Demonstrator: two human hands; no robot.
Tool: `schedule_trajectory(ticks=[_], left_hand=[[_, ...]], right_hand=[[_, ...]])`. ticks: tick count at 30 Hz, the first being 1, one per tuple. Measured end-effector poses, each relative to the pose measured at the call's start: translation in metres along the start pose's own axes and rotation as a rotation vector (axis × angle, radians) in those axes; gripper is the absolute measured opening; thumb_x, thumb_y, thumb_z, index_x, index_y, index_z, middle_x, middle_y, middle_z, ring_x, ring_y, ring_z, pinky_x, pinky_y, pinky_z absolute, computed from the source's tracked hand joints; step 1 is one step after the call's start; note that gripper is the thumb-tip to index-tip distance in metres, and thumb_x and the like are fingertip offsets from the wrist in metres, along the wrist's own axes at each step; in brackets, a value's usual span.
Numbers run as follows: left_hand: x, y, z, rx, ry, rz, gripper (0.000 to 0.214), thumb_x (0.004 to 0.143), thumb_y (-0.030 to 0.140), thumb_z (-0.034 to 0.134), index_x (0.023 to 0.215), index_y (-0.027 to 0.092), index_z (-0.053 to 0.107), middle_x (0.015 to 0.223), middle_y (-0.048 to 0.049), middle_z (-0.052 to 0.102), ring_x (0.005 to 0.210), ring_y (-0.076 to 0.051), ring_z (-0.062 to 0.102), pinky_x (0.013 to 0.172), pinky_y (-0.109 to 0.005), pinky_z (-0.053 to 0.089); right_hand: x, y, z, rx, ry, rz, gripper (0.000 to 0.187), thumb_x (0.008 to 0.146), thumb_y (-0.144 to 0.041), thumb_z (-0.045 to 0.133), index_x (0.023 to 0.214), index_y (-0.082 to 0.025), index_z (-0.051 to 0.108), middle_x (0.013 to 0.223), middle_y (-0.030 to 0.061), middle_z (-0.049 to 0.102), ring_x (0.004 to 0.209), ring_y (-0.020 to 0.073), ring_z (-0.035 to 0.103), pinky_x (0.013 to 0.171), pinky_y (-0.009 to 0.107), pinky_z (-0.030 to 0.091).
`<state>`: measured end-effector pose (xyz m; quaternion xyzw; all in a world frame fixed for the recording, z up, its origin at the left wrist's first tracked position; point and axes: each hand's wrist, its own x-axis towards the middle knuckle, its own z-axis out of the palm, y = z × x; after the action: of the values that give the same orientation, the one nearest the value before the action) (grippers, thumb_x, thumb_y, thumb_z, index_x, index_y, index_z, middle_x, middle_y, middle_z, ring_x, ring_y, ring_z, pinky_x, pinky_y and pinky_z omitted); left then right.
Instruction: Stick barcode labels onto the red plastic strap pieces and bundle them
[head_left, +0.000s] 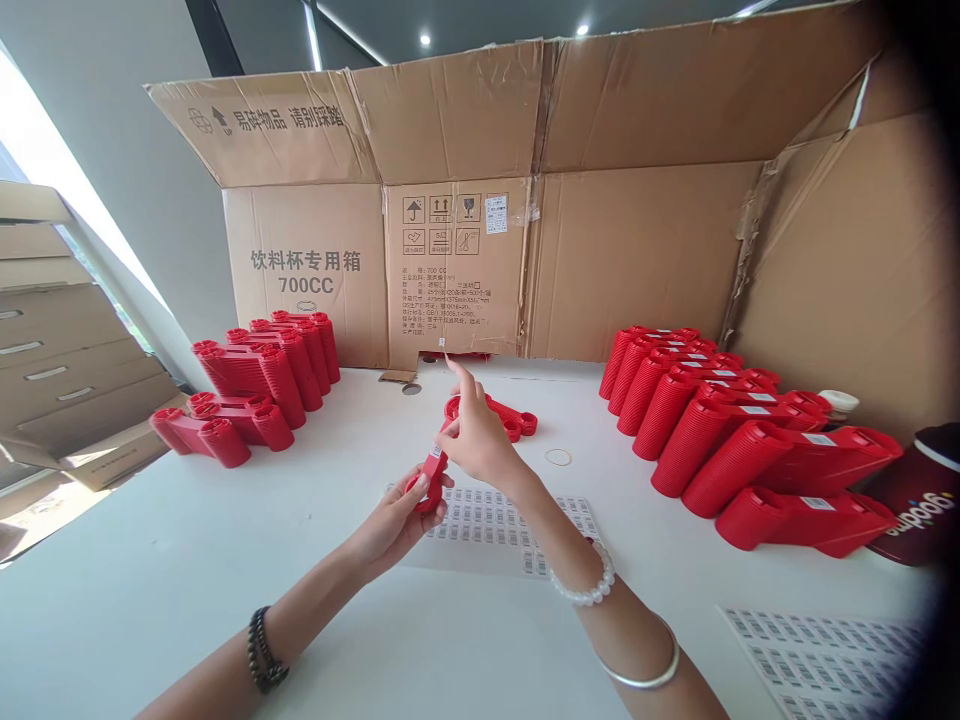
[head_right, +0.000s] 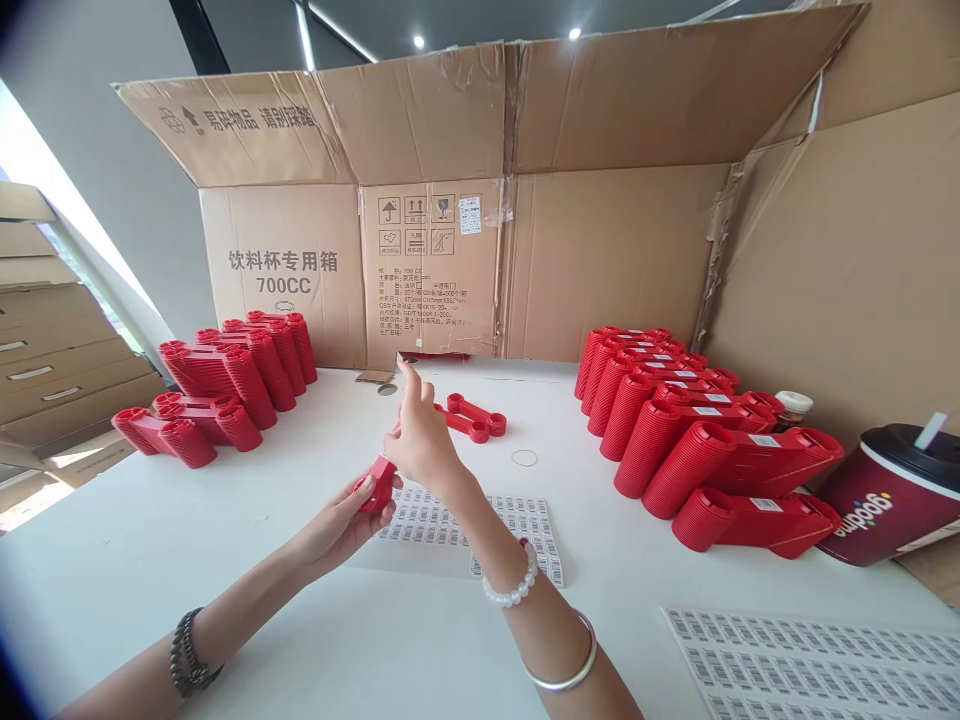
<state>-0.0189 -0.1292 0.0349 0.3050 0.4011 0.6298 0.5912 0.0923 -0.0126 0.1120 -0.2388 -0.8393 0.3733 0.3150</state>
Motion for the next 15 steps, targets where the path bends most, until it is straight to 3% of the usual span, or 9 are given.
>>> schedule_trajectory(ticks=[15], left_hand=[[0.0005, 0.0007, 0.0019, 0.017, 0.012, 0.007, 0.021, 0.089, 0.035, 0.057, 0.105, 0.021, 0.063, 0.104, -0.0038, 0.054, 0.074, -0.007, 0.053, 0.077, -0.022, 0.047]], right_hand=[[0.0001, 0.0008, 0.0039, -0.122, 0.018, -0.029, 0.084, 0.073, -0.006, 0.05, 0.146, -0.03, 0.016, 0.126, 0.0098, 0.043, 0.066, 0.0083, 0.057, 0.064, 0.027, 0.053]])
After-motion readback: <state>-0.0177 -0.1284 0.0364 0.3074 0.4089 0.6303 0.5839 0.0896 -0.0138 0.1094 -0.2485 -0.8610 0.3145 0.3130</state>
